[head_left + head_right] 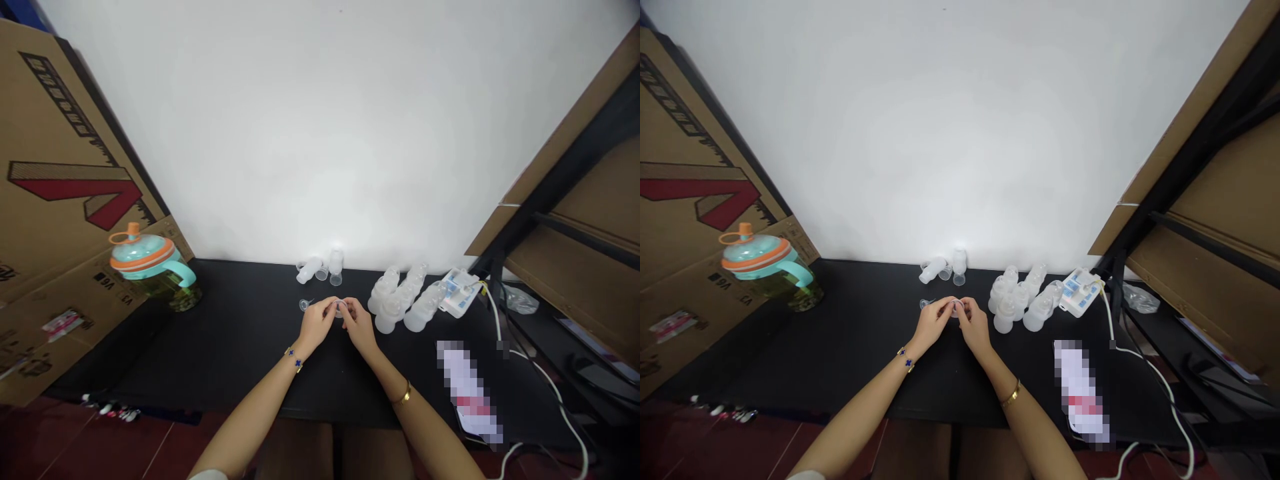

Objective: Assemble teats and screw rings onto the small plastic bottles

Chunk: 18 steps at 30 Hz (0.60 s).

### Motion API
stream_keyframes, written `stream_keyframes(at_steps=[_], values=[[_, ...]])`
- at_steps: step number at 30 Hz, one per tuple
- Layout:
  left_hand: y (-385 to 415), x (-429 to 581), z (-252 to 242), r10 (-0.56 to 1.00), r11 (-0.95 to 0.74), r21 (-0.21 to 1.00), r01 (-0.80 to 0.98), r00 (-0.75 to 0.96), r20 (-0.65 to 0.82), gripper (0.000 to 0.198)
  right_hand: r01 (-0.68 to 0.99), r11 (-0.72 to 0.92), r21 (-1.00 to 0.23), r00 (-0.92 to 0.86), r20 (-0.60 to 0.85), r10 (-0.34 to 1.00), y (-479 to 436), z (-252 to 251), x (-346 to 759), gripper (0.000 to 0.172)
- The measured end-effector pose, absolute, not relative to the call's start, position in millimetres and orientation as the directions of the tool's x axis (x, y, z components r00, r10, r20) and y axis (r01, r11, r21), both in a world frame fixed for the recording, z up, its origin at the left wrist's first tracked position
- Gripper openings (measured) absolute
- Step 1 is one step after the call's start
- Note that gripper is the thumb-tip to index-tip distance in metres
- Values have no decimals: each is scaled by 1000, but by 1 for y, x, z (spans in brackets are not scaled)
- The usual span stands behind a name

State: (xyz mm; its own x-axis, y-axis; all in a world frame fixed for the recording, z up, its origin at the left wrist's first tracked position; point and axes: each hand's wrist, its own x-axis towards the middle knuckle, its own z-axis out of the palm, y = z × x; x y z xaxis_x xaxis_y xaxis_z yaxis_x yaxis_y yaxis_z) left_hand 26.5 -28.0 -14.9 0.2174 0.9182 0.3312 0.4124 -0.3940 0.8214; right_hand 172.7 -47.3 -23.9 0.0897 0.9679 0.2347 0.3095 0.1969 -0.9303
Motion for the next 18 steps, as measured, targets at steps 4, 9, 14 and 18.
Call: stream_keyframes(at_steps=[4,9,14,18], values=[[-29,27,-13,912,-410,805,429,221,346,32,321,215,-922,85,254,963,-47,-25,173,34],[-29,26,-12,904,-427,792,437,233,359,32,327,232,-916,83,272,959,-47,-25,173,34],[-31,26,-9,900,-436,769,468,233,368,32,327,233,-916,74,270,960,-47,-24,173,35],[-32,26,-7,900,-436,762,478,237,366,32,328,229,-916,80,268,960,-48,-24,174,35]])
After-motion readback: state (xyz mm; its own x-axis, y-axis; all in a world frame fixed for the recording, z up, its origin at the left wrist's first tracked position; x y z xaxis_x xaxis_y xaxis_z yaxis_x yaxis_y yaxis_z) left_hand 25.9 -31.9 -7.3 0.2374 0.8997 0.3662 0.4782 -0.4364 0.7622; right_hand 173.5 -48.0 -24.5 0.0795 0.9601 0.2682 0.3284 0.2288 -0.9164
